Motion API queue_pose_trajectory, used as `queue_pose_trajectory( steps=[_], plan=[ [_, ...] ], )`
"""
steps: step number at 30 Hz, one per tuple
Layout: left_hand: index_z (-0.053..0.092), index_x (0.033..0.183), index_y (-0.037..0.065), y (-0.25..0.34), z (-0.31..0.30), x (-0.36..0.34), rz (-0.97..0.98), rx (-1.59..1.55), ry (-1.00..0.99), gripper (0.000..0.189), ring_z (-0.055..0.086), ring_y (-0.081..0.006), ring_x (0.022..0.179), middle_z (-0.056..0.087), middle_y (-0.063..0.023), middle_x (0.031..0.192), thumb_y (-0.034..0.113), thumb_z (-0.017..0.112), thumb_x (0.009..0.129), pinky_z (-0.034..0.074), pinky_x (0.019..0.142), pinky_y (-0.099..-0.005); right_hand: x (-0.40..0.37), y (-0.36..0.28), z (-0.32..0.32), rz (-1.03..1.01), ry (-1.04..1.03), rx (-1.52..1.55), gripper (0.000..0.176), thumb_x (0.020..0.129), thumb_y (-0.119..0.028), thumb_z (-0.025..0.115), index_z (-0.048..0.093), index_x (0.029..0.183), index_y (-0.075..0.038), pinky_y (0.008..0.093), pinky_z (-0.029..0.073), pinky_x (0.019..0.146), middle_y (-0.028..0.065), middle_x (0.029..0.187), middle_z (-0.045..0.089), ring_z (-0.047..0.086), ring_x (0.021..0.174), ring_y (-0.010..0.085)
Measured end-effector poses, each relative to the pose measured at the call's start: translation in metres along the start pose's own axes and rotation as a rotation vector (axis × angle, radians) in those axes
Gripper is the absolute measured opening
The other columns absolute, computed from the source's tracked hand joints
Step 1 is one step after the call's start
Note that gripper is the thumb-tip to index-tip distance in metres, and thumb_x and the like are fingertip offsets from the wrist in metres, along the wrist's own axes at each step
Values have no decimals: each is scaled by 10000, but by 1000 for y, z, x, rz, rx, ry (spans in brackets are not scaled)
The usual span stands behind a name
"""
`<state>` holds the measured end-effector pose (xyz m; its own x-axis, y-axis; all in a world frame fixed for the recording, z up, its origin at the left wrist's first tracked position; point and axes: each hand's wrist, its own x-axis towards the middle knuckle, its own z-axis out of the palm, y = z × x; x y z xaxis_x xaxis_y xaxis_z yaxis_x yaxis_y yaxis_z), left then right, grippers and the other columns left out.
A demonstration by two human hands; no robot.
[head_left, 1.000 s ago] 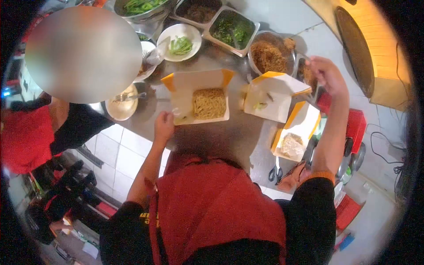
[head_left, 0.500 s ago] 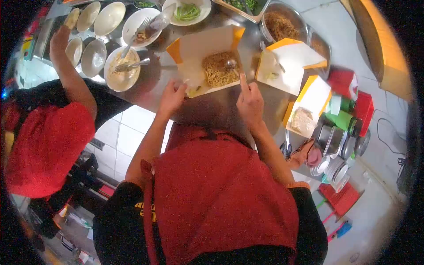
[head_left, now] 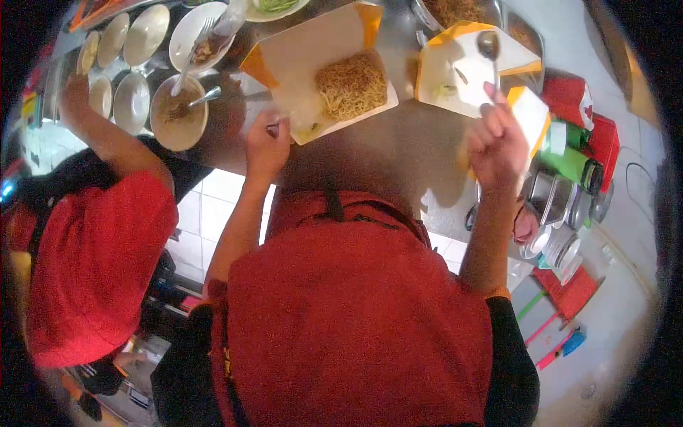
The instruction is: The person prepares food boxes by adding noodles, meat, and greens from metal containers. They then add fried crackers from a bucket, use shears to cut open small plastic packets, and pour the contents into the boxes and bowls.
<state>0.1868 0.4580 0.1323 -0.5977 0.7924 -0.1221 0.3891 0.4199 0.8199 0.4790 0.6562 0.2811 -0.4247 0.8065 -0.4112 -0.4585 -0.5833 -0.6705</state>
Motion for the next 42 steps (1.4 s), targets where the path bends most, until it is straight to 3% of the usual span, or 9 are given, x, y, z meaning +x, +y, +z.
queue_pose_trajectory(
  steps=[3,5,8,10,18,34,36,40,42],
  plan=[
    [591,1083,-2,29,-6,-2,46,93,73,250,656,-253,698,662,-179,870,128,633,873,522,639,-349,-12,-18,-1,21,26,-228,365,951,-142,458,529,1285,-12,218,299,480,-59,644,349,345,536,56],
    [584,1094,0,28,-5,0,32,143,68,250,656,-246,696,659,-175,882,105,625,871,524,633,-343,-17,-1,9,-3,56,-1192,386,927,-114,477,533,1299,-25,293,447,551,27,650,507,534,601,159],
    [559,1130,-6,8,1,1,14,56,-19,288,657,-237,710,653,-170,924,100,625,871,526,645,-337,-17,70,8,-311,-176,-1776,497,848,-50,495,488,1344,-20,488,524,759,250,904,595,633,831,404],
    [535,1159,-28,4,1,-3,-106,-16,-75,319,655,-240,760,646,-177,965,99,620,878,523,680,-333,-18,99,28,-56,-56,-1870,521,852,-37,461,429,1370,7,498,522,782,269,1031,545,629,840,425],
    [522,1163,-36,2,4,-2,-26,-46,-84,288,641,-216,928,636,-165,1015,87,592,912,510,801,-334,-25,131,38,145,-152,-1704,553,857,-25,442,342,1395,54,514,529,795,294,1098,499,625,901,475],
    [530,1174,-21,-5,2,-1,8,-86,-64,297,634,-197,937,620,-145,1071,74,605,903,514,799,-309,0,111,40,-69,-290,-1929,514,864,-77,450,406,1361,47,432,552,733,241,1046,521,632,838,389],
    [530,1196,-11,-2,-3,1,-216,-162,-152,322,634,-195,918,630,-138,1030,64,607,893,513,795,-319,4,87,24,-285,-335,-1737,487,843,-58,470,479,1325,7,438,541,716,220,992,559,636,831,357],
    [527,1219,1,-10,-9,1,-118,-104,-158,348,634,-176,889,639,-120,987,59,608,886,517,767,-320,30,-52,55,-183,-174,-1426,378,817,-35,545,618,1188,-40,455,512,715,188,805,638,625,764,364],
    [522,1236,16,-24,-3,0,-91,-185,-84,362,638,-164,840,650,-99,935,47,603,884,518,749,-314,71,-112,66,-437,-138,-1569,273,843,-90,544,654,1084,-24,465,515,717,200,847,666,644,773,373]
  ],
)
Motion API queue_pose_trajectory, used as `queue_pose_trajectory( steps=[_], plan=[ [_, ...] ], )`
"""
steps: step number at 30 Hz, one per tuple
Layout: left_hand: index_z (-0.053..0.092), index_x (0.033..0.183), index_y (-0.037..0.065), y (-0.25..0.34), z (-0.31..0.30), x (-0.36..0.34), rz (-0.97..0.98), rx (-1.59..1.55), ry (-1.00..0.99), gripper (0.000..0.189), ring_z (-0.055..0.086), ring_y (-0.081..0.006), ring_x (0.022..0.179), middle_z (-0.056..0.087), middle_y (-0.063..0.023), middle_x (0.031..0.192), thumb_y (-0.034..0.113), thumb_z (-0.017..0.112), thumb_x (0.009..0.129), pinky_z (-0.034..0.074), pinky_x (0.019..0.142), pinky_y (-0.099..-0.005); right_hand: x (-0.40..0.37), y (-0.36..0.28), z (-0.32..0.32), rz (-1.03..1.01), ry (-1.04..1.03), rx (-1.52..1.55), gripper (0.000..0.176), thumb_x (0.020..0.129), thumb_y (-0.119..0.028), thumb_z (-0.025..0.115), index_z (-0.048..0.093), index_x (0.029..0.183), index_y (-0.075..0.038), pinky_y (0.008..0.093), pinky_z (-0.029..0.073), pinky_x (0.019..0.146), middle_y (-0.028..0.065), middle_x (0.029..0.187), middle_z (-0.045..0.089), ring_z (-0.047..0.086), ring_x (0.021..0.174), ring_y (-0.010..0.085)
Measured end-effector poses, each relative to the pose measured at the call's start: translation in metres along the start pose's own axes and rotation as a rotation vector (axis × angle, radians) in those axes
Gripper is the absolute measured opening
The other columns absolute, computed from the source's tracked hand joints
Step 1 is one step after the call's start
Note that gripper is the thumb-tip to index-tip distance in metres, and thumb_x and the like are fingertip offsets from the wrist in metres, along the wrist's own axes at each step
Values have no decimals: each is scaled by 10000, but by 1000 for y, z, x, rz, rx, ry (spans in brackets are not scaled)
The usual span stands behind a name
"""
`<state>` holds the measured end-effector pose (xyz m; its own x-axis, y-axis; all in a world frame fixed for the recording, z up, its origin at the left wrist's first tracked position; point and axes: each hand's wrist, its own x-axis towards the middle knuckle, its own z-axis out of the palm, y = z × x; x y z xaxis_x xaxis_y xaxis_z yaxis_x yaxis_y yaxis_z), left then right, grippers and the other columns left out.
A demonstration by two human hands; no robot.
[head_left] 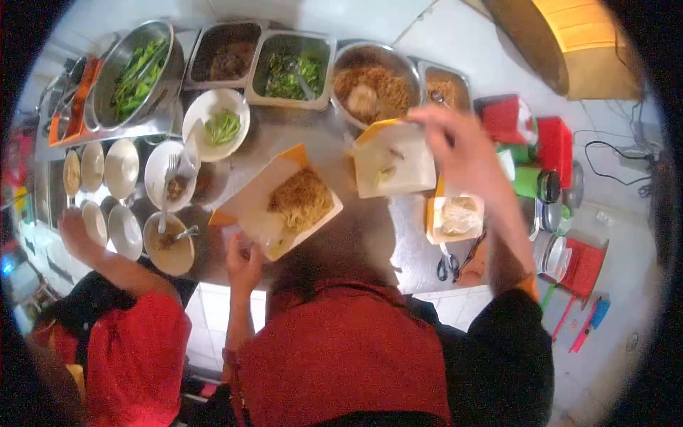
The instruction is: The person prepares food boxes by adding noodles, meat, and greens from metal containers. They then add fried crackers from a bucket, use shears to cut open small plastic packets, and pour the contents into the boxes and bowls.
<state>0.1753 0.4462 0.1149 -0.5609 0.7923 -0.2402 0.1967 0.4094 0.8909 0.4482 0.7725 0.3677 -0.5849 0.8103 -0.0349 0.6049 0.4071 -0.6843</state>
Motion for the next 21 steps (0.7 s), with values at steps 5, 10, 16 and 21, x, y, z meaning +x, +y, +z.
queue_pose_trajectory(
  steps=[5,10,16,21],
  plan=[
    [421,1350,13,26,-4,6,-238,-188,-161,484,637,-191,946,646,-150,1079,29,583,894,520,816,-316,139,103,13,-92,-298,-763,241,824,-148,519,690,937,-21,485,523,796,242,890,671,653,849,417],
    [500,1293,-1,48,-5,7,-201,-16,-90,423,633,-199,966,638,-119,1093,20,571,876,523,820,-305,154,163,42,-364,-371,-658,299,852,-210,539,678,1034,-17,449,518,696,199,807,682,652,717,333],
    [523,1210,-30,39,13,3,-330,-240,-40,312,625,-157,733,653,-97,811,75,559,919,508,638,-314,143,158,-4,345,-452,73,307,899,-263,516,703,860,-22,310,363,475,25,545,512,467,518,134],
    [603,775,-66,21,29,18,-33,520,88,295,643,-351,686,611,-257,701,195,544,900,470,624,-459,125,143,-34,447,-302,382,253,935,-239,525,669,981,-36,221,175,370,-96,526,349,251,411,36]
  ],
)
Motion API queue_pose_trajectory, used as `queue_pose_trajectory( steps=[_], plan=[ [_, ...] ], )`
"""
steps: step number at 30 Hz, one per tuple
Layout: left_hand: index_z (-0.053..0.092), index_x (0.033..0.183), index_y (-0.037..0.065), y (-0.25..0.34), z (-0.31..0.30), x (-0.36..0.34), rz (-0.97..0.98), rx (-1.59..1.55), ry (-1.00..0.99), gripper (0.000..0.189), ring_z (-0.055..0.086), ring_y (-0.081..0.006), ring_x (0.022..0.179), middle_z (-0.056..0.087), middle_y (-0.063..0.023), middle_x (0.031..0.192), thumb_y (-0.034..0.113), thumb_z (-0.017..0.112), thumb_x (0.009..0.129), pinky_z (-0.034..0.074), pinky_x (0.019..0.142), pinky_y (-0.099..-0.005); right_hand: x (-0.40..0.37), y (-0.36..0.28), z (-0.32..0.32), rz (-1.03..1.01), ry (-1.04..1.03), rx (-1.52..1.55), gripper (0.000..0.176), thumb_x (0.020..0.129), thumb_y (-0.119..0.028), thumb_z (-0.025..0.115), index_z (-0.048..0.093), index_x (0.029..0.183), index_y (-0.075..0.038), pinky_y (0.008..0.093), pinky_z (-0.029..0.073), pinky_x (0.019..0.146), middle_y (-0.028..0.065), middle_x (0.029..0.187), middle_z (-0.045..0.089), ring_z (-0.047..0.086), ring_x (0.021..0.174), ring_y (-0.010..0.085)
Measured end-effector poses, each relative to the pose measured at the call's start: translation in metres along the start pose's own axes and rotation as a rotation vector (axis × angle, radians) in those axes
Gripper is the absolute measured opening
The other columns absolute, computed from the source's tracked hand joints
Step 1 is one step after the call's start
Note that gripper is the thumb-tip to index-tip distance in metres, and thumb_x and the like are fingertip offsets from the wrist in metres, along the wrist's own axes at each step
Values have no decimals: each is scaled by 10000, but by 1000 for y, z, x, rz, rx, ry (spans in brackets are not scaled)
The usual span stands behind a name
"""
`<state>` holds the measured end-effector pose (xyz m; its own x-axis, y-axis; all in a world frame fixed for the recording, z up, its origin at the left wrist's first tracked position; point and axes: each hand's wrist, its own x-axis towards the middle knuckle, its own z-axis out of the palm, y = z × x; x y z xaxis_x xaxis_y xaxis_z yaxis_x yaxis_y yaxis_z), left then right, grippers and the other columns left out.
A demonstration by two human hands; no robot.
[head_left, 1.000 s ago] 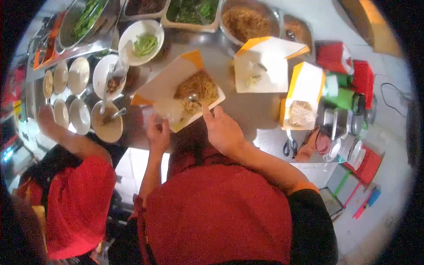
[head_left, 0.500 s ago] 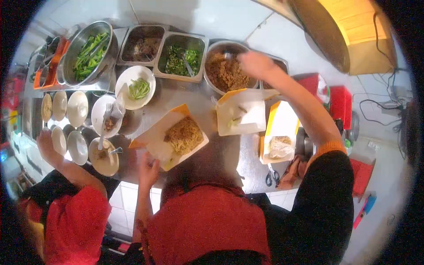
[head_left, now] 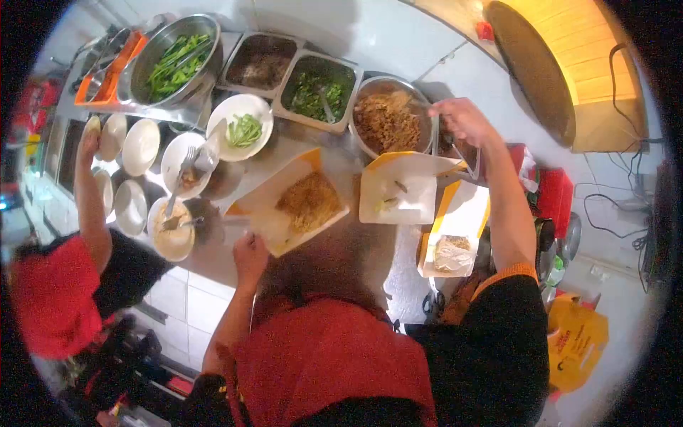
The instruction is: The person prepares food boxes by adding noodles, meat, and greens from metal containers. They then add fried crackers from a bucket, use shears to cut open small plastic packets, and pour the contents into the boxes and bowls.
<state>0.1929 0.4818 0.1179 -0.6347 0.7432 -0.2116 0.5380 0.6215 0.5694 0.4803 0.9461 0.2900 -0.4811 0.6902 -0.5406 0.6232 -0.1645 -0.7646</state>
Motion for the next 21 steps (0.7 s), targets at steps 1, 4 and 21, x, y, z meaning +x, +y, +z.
queue_pose_trajectory(
  steps=[1,4,21],
  plan=[
    [608,774,-65,2,1,4,39,-65,66,299,641,-368,674,598,-268,692,204,557,893,458,610,-467,-15,-12,3,-1,-15,2,253,935,-239,525,669,981,-36,221,175,370,-96,526,349,251,411,36],
    [612,762,-45,22,-6,21,-4,-142,79,261,617,-431,726,600,-260,718,193,571,862,464,670,-482,-68,-48,21,-42,46,142,245,938,-233,519,675,979,-49,213,179,373,-95,526,372,269,409,31],
    [621,805,-73,11,0,35,-55,-459,-11,246,666,-286,612,623,-242,668,168,592,844,482,586,-408,-129,68,300,-505,563,-554,266,872,-64,508,645,1086,16,458,518,684,211,743,620,625,736,404]
  ],
)
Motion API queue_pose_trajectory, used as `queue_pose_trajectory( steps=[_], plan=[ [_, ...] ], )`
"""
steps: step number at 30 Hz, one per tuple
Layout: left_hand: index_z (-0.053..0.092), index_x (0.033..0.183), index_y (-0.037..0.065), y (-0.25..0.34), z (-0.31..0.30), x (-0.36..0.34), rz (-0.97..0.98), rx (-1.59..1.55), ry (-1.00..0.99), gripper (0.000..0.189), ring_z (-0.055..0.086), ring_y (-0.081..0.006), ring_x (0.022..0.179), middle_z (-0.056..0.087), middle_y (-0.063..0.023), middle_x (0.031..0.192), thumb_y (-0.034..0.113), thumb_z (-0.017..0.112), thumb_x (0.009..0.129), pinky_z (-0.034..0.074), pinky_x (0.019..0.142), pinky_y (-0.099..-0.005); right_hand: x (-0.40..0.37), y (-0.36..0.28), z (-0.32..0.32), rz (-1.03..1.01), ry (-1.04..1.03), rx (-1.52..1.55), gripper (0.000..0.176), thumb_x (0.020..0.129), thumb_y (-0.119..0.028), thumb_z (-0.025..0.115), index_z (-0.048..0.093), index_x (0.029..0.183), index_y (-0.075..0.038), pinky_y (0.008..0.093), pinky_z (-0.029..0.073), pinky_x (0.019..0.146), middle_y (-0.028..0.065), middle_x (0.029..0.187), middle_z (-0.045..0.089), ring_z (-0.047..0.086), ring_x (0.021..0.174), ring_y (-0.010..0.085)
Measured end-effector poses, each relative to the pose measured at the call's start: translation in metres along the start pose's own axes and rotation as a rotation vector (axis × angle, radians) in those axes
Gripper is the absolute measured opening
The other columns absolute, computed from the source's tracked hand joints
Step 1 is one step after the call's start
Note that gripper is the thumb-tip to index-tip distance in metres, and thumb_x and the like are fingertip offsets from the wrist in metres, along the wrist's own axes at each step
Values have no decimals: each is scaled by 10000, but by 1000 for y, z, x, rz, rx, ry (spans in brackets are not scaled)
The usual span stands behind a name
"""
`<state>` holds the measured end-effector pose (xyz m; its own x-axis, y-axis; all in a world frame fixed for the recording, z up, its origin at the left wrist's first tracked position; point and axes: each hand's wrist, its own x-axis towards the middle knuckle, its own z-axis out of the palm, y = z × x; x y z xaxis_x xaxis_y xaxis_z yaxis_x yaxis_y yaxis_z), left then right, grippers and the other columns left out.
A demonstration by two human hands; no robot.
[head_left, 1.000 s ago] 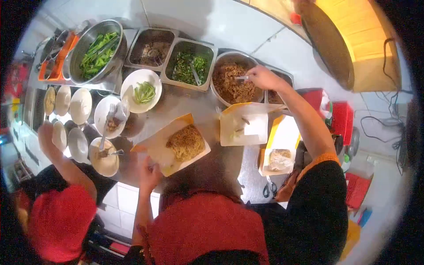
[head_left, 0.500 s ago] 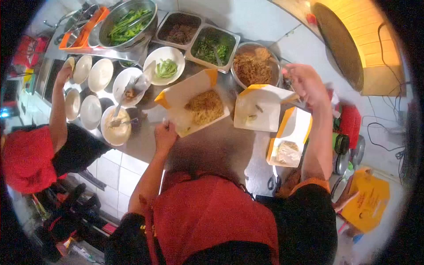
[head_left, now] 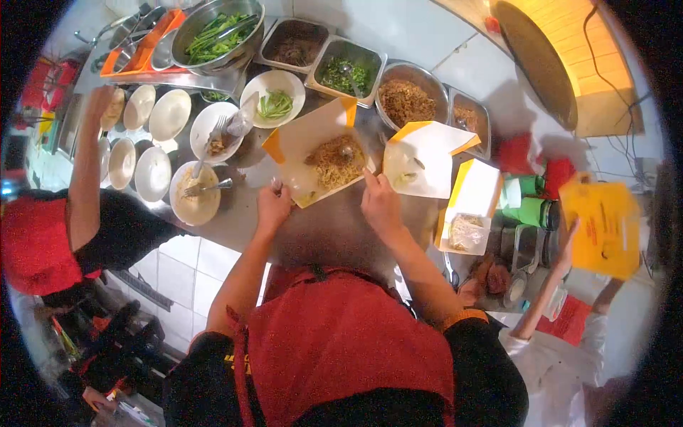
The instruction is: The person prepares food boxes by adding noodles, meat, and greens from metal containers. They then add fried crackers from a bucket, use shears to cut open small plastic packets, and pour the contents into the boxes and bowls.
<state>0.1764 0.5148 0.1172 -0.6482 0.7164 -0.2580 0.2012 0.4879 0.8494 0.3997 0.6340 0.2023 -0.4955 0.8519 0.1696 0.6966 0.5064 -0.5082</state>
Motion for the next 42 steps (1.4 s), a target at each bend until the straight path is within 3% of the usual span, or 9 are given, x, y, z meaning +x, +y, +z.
queue_pose_trajectory(
  steps=[8,10,13,16,20,23,27,33,42],
  plan=[
    [623,753,-68,1,-9,3,18,75,-54,276,636,-222,559,576,-219,574,191,594,842,449,523,-386,47,6,-108,719,-150,1213,272,966,-148,477,635,1119,14,284,452,533,8,586,422,500,554,135],
    [611,714,-58,3,-18,1,76,181,-62,267,590,-215,523,558,-206,554,179,595,835,427,496,-385,87,11,-150,650,-82,971,215,906,-128,518,668,984,5,419,496,635,235,754,639,627,665,356],
    [610,723,-44,0,-33,8,251,344,-41,201,557,-229,501,571,-209,590,135,613,815,434,508,-396,148,60,-127,241,79,227,206,867,-139,523,647,890,24,474,501,671,242,790,656,646,739,407],
    [681,724,13,11,-60,12,18,477,-173,142,682,-329,715,671,-209,758,141,658,783,516,631,-449,176,41,-114,391,-50,-233,282,822,-129,506,615,1042,9,505,500,851,274,998,645,629,959,426],
    [682,722,15,-34,-76,-1,242,667,-69,197,664,-349,692,661,-209,743,202,663,782,523,622,-453,111,-35,-133,85,10,33,262,899,-197,521,616,1050,-5,461,495,823,232,1022,626,623,954,362],
    [694,753,26,-65,-80,-21,322,798,-138,229,650,-367,685,648,-209,726,248,652,792,522,624,-460,38,-52,-107,-28,-269,430,272,904,-253,544,610,1021,-17,451,481,798,222,990,632,610,921,370],
    [695,804,8,-38,-81,-39,160,459,-295,277,643,-433,681,643,-251,742,277,636,835,510,605,-481,-88,37,-17,-120,-1027,-24,497,939,-387,532,531,1259,-8,425,490,847,221,1147,630,634,963,352],
    [689,918,42,-37,-55,-20,484,511,-348,254,651,-400,694,656,-232,787,272,596,864,506,621,-465,-143,54,32,566,-737,403,614,933,-383,549,397,1401,-15,472,372,1064,311,1331,492,478,1255,431],
    [613,1203,53,23,-94,-11,314,543,-445,398,660,-380,905,682,-214,983,270,628,870,520,816,-438,-143,45,7,441,-251,775,473,943,-182,576,448,1371,-27,394,484,922,186,1140,638,627,1040,267]
  ],
)
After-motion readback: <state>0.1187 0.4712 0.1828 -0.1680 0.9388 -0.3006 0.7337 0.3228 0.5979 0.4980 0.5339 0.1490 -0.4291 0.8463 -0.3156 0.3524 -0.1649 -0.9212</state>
